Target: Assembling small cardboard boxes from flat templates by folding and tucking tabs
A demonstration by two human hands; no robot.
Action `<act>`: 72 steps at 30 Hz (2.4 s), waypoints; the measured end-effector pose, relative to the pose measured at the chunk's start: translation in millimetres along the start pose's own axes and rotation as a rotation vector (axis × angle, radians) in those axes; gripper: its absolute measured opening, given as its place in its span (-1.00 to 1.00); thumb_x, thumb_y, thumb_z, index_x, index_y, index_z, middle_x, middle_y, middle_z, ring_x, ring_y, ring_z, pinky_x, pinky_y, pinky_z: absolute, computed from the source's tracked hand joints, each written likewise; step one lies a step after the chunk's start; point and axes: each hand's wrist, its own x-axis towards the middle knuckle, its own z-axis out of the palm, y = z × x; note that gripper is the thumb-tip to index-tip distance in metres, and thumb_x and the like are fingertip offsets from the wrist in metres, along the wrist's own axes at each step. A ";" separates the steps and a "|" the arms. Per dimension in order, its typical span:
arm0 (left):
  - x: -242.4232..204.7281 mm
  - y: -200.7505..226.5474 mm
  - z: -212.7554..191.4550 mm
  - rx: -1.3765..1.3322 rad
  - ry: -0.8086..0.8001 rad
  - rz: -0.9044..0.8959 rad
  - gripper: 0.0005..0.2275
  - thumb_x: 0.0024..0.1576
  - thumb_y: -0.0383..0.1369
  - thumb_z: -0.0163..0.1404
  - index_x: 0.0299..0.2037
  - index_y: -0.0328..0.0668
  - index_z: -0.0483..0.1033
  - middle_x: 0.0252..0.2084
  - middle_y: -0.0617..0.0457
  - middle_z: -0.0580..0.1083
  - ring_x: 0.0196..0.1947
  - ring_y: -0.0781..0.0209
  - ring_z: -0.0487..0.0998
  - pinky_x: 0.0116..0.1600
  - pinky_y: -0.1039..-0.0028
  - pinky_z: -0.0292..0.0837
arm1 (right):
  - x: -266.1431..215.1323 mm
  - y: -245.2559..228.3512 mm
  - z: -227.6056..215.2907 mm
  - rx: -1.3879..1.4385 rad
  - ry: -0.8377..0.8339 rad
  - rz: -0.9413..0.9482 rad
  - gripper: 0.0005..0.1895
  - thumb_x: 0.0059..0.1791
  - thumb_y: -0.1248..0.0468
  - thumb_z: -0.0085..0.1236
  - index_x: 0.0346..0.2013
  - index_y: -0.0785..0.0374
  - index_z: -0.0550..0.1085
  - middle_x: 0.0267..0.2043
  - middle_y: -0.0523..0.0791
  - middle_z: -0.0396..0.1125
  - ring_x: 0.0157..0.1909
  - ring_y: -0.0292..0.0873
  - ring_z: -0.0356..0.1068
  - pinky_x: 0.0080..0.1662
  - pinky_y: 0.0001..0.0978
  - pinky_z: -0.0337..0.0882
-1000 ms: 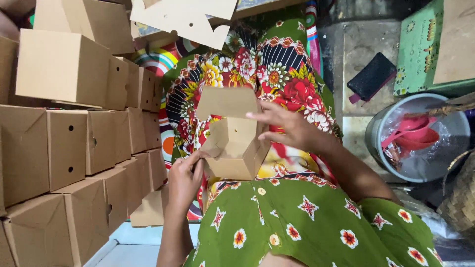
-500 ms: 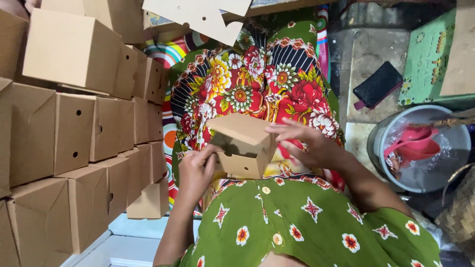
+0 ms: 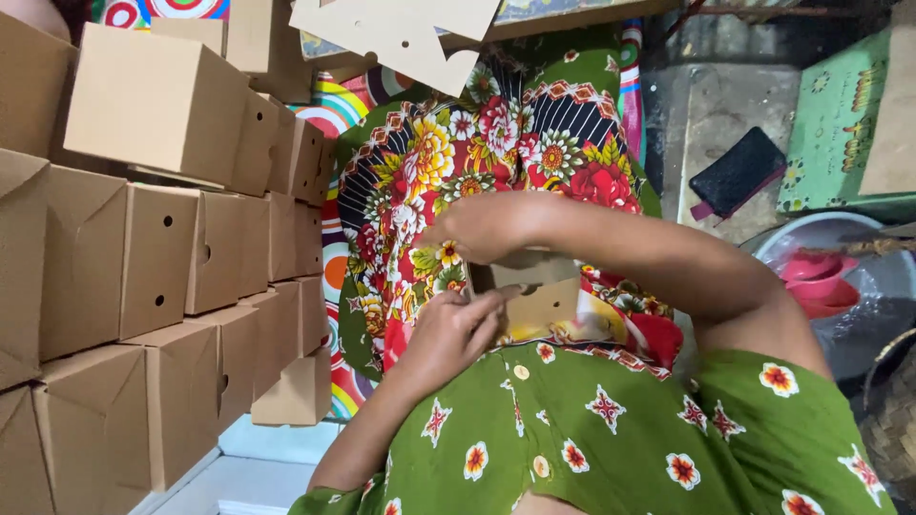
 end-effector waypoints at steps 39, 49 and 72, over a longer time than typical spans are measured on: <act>-7.6 -26.9 19.4 -0.078 -0.425 -0.008 -0.56 0.19 -0.47 -0.15 0.28 0.18 0.43 -0.75 0.11 0.36 -0.67 0.04 0.40 -0.20 0.22 0.42 | -134.2 29.9 29.0 0.118 0.541 -0.018 -0.47 -0.12 0.65 -0.19 -0.19 0.08 0.63 0.16 -0.05 0.42 0.08 0.05 0.47 -0.33 -0.27 0.50; -11.4 -33.4 21.9 -0.067 -0.433 -0.008 -0.55 0.20 -0.48 -0.19 0.29 0.19 0.41 -0.79 0.25 0.33 -0.74 0.21 0.30 -0.23 0.35 0.42 | -144.6 34.9 31.4 0.265 0.548 -0.062 -0.50 -0.16 0.62 -0.13 -0.19 0.12 0.65 0.14 -0.02 0.44 0.08 0.14 0.47 0.01 0.02 0.49; -13.0 -36.9 22.1 -0.016 -0.503 -0.003 -0.48 0.10 -0.53 -0.08 0.26 0.32 0.43 -0.75 -0.04 0.43 -0.70 -0.07 0.42 -0.33 0.18 0.43 | -151.9 32.4 15.4 0.128 0.436 0.036 -0.59 -0.13 0.59 -0.09 -0.31 0.14 0.66 0.16 -0.07 0.41 -0.06 0.02 0.52 -0.24 -0.17 0.58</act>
